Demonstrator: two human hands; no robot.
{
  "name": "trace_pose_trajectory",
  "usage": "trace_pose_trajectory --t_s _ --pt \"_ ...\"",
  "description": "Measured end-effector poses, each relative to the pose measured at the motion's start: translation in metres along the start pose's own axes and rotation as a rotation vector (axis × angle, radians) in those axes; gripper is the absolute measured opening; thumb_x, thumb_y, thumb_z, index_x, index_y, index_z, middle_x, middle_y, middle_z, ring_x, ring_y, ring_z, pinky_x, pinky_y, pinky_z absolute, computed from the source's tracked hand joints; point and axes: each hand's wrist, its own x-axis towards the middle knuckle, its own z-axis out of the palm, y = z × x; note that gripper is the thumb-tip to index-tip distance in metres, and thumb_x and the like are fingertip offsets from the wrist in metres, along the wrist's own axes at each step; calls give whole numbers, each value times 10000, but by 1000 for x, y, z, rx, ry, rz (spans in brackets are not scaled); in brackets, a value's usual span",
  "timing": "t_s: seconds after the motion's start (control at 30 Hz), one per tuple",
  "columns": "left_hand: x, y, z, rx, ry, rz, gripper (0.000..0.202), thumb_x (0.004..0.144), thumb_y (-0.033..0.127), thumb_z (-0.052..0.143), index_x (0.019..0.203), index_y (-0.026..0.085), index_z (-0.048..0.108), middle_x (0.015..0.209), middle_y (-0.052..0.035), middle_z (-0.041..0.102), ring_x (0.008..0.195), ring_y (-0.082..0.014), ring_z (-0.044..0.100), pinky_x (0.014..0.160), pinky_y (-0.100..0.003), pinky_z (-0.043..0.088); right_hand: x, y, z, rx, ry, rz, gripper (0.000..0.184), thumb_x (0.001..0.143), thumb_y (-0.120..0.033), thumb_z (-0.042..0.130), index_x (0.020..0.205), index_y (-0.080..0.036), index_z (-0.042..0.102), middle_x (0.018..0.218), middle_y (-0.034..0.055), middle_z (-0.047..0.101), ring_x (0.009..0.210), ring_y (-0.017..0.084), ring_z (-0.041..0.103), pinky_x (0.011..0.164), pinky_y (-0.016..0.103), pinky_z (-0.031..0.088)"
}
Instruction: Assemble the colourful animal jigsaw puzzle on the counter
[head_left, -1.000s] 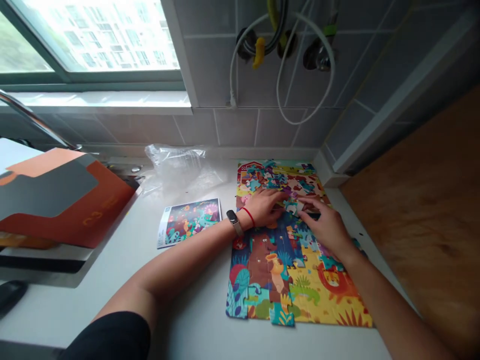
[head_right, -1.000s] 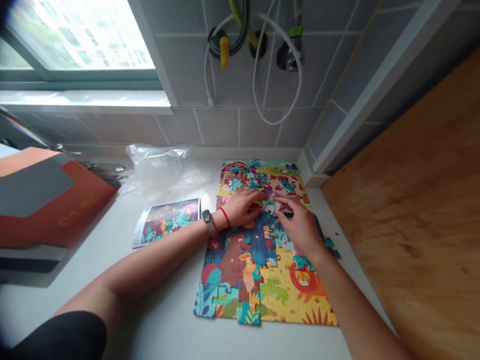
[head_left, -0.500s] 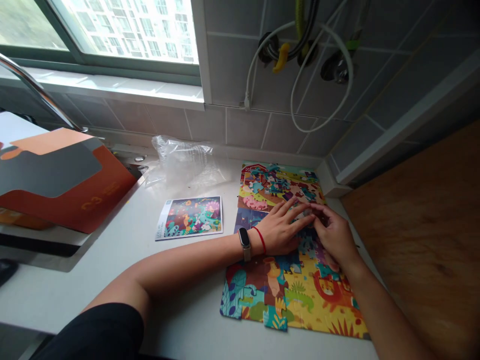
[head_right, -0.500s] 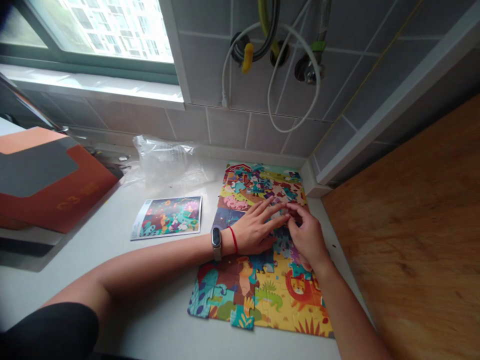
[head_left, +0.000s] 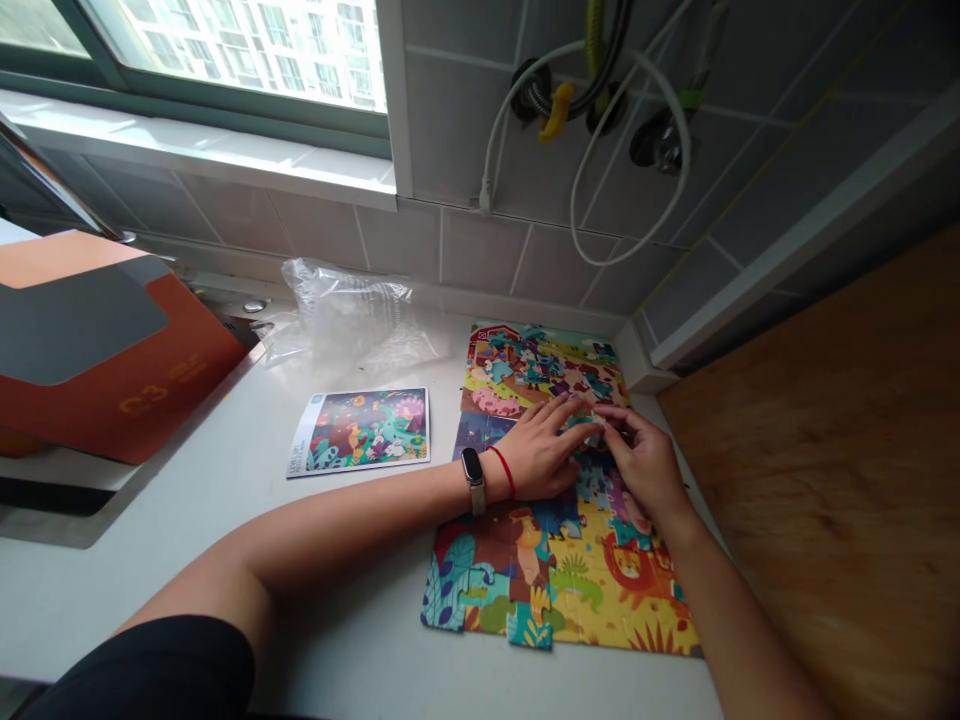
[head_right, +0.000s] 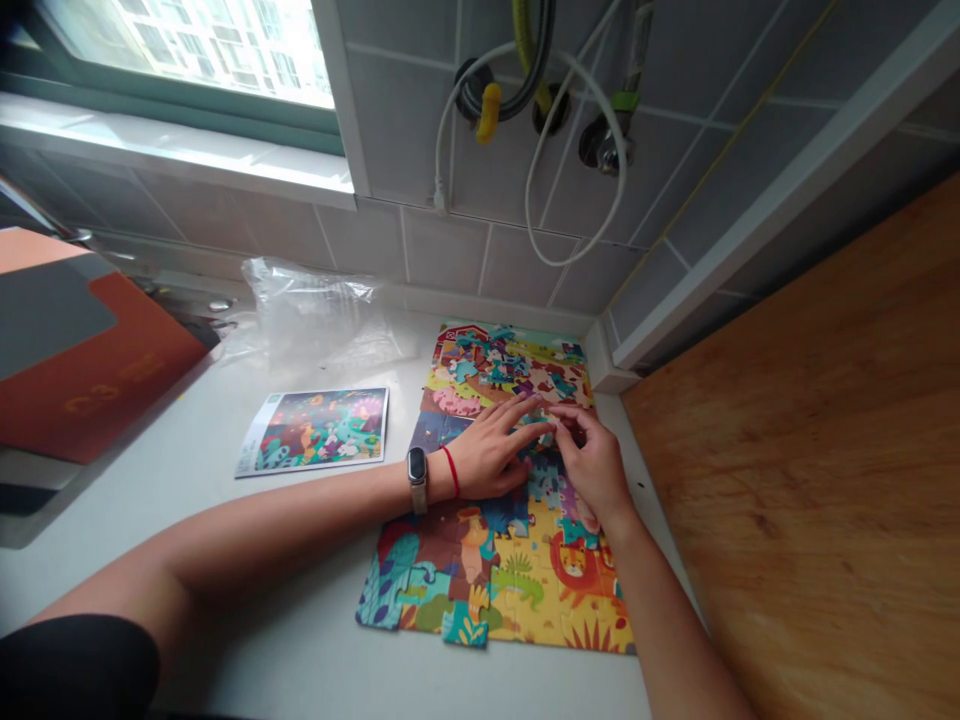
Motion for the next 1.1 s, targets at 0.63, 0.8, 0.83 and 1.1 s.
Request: trace_pose_trajectory --t_s 0.63,0.8,0.83,1.1 --pt "8 -13 3 -726 350 -164 400 923 90 544 1310 185 567 1234 -115 711 1039 -171 725 829 -280 613 -4 -9 -7 250 -131 185 399 785 -503 837 961 -239 595 756 -6 730 698 187 685 682 293 502" --pt "8 -13 1 -697 301 -161 265 923 119 564 1169 173 644 1165 -91 723 815 -123 725 737 -250 607 -5 -15 -10 283 -237 222 466 788 -522 834 1107 -225 668 780 6 756 721 189 698 701 302 517" --pt "8 -12 0 -686 290 -163 245 924 129 570 1151 172 654 1135 -83 727 769 -114 715 704 -239 598 -5 -16 -11 286 -258 234 460 780 -529 838 1086 -217 692 782 13 758 716 188 696 696 303 518" --pt "6 -9 -4 -628 239 -139 193 914 165 582 1076 170 686 926 -29 741 653 -94 682 615 -205 553 -4 -21 -15 289 -288 289 399 775 -588 807 840 -207 707 752 -4 718 648 149 621 575 252 466"
